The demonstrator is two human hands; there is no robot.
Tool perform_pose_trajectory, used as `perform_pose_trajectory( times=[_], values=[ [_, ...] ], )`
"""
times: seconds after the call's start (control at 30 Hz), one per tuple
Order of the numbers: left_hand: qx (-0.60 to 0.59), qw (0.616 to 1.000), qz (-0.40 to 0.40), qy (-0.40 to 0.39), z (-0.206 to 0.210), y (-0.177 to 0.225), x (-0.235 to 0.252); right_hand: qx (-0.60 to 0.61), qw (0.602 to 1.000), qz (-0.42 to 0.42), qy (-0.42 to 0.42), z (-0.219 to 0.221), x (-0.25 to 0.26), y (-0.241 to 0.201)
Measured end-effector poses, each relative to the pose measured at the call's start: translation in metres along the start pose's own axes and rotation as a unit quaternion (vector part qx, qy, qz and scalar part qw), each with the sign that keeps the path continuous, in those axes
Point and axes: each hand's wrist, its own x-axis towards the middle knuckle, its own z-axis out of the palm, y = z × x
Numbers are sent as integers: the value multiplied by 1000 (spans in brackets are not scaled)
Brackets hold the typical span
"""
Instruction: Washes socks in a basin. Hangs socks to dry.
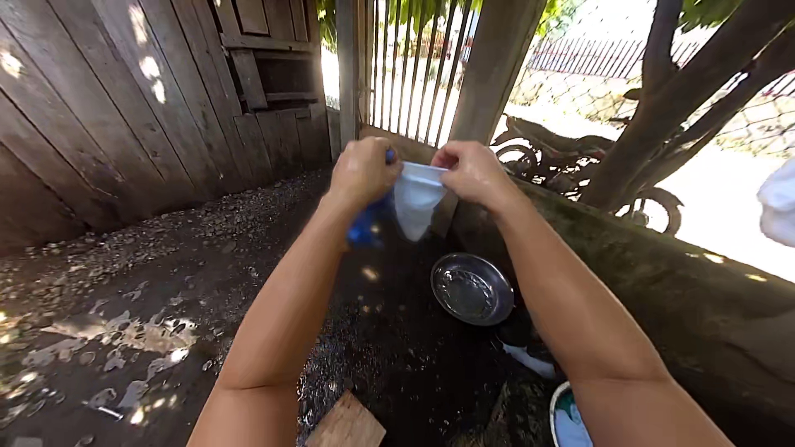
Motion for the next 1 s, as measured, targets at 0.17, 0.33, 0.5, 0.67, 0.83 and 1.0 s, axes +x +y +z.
perform_pose_trajectory(
  times=[0.17,0.33,0.5,0.67,0.83,1.0],
  values=[
    [3,991,134,-1,-13,18,18,79,993,-52,-65,-15,5,-31],
    [-70,985,120,105,-24,23,10,116,991,-25,68,-13,9,-36],
    [-96,994,-1,55,-15,32,-10,66,992,31,107,-30,4,-40],
    [-159,985,26,69,-20,39,4,30,989,49,136,-51,-7,-45],
    [-148,987,65,22,-23,64,12,40,986,58,151,-67,-11,-41],
    [-1,993,85,85,-38,97,10,20,983,16,182,-95,-25,-35]
  ],
)
